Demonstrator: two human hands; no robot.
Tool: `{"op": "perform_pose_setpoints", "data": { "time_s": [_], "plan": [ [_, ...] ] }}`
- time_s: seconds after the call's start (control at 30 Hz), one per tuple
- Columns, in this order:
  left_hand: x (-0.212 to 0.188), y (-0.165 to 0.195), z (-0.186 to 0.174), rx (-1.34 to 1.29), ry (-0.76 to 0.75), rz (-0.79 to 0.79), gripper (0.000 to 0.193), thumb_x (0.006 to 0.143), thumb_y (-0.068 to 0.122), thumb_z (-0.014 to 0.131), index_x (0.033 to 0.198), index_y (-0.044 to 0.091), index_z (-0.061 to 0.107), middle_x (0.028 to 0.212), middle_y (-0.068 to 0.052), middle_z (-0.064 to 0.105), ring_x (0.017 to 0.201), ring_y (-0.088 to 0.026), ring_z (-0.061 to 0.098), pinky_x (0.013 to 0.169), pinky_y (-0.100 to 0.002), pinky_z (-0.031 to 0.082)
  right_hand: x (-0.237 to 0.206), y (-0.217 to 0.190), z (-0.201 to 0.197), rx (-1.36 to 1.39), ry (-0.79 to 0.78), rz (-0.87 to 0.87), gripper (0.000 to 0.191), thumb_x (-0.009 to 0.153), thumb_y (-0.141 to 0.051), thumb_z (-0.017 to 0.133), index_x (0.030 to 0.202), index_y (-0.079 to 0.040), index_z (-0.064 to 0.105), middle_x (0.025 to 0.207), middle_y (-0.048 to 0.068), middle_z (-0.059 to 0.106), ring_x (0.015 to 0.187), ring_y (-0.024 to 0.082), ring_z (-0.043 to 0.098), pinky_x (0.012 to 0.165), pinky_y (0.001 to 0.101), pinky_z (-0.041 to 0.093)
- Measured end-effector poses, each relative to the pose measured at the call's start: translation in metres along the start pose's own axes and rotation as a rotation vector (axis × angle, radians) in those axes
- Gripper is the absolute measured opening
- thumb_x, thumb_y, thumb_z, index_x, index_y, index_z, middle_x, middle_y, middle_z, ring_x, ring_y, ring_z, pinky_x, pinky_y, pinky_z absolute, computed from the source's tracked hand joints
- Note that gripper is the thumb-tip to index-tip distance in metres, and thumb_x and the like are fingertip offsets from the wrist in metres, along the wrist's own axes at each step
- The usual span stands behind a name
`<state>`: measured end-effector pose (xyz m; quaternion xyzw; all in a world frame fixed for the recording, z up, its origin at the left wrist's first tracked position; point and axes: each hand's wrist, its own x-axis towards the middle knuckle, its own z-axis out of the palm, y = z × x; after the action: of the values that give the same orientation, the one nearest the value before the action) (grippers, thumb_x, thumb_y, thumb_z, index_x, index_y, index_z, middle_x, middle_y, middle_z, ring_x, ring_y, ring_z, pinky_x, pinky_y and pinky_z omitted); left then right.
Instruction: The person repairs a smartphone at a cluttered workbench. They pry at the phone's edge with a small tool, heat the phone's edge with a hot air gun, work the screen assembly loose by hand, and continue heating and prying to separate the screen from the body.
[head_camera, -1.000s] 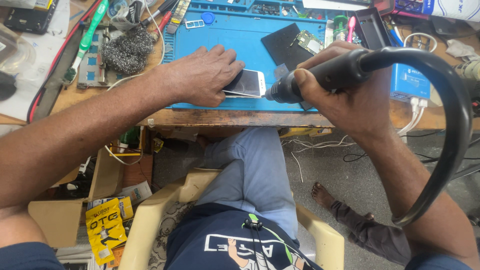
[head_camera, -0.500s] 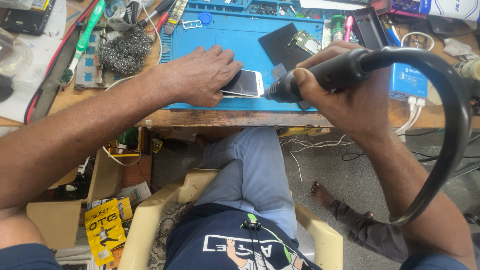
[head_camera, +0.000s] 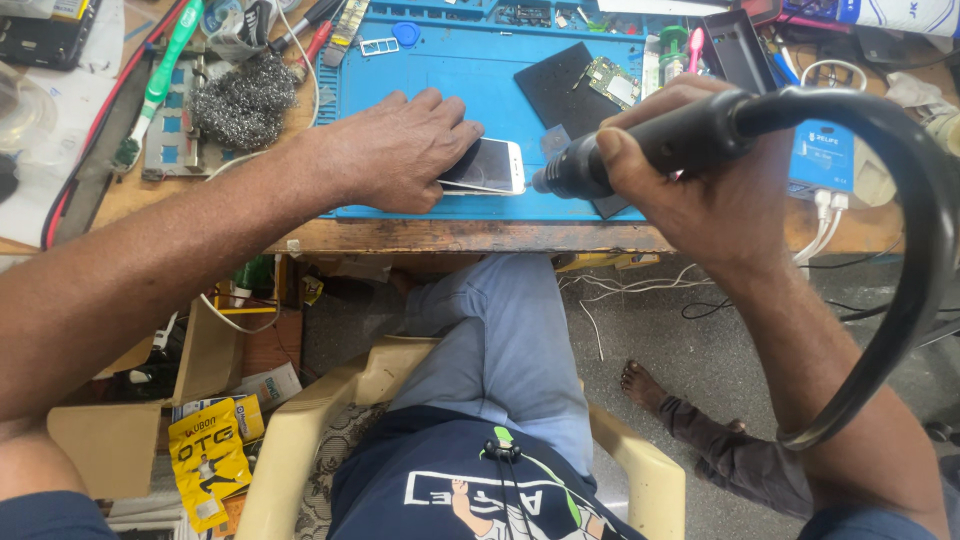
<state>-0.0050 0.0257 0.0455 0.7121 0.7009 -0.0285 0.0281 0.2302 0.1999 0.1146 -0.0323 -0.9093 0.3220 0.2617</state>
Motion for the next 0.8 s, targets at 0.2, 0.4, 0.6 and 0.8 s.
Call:
{"op": "perform_pose_setpoints", "data": {
  "time_s": [0.2,0.4,0.6,0.8],
  "plan": [
    [0.0,-0.002,0.001,0.004,0.029,0.018,0.059,0.074,0.016,0.069,0.128,-0.002,0.053,0.11,-0.019,0.057,0.108,-0.036,0.057,0.083,-0.051,0.052,0.002,0.004,0.001,-0.011,0.001,-0.008,0.016,0.104,-0.017,0.077,0.1,-0.002,0.073,0.086,0.004,0.068,0.074,0.008,0.062,0.065,0.0221,0.047],
    [0.0,-0.002,0.003,0.006,0.019,0.009,0.059,0.074,0.015,0.069,0.128,-0.002,0.053,0.11,-0.019,0.056,0.107,-0.036,0.056,0.083,-0.051,0.05,-0.002,0.001,0.002,0.006,-0.006,-0.035,0.016,0.105,-0.018,0.076,0.102,-0.003,0.073,0.089,0.004,0.069,0.075,0.009,0.062,0.067,0.0224,0.048],
    [-0.002,-0.001,0.009,0.024,0.08,0.042,0.06,0.071,0.014,0.069,0.127,-0.002,0.054,0.11,-0.018,0.056,0.107,-0.036,0.056,0.081,-0.05,0.05,0.001,0.011,0.004,-0.075,0.031,-0.045,0.015,0.103,-0.014,0.079,0.098,-0.001,0.074,0.086,0.006,0.069,0.074,0.01,0.062,0.067,0.0244,0.048],
    [-0.008,0.004,0.013,0.014,0.158,0.045,0.067,0.061,0.018,0.075,0.118,-0.008,0.053,0.107,-0.019,0.052,0.103,-0.035,0.053,0.078,-0.048,0.047,0.015,0.023,0.007,-0.072,0.057,-0.072,0.012,0.1,-0.012,0.077,0.097,0.0,0.075,0.086,0.006,0.07,0.077,0.011,0.067,0.073,0.024,0.054]
  ]
}}
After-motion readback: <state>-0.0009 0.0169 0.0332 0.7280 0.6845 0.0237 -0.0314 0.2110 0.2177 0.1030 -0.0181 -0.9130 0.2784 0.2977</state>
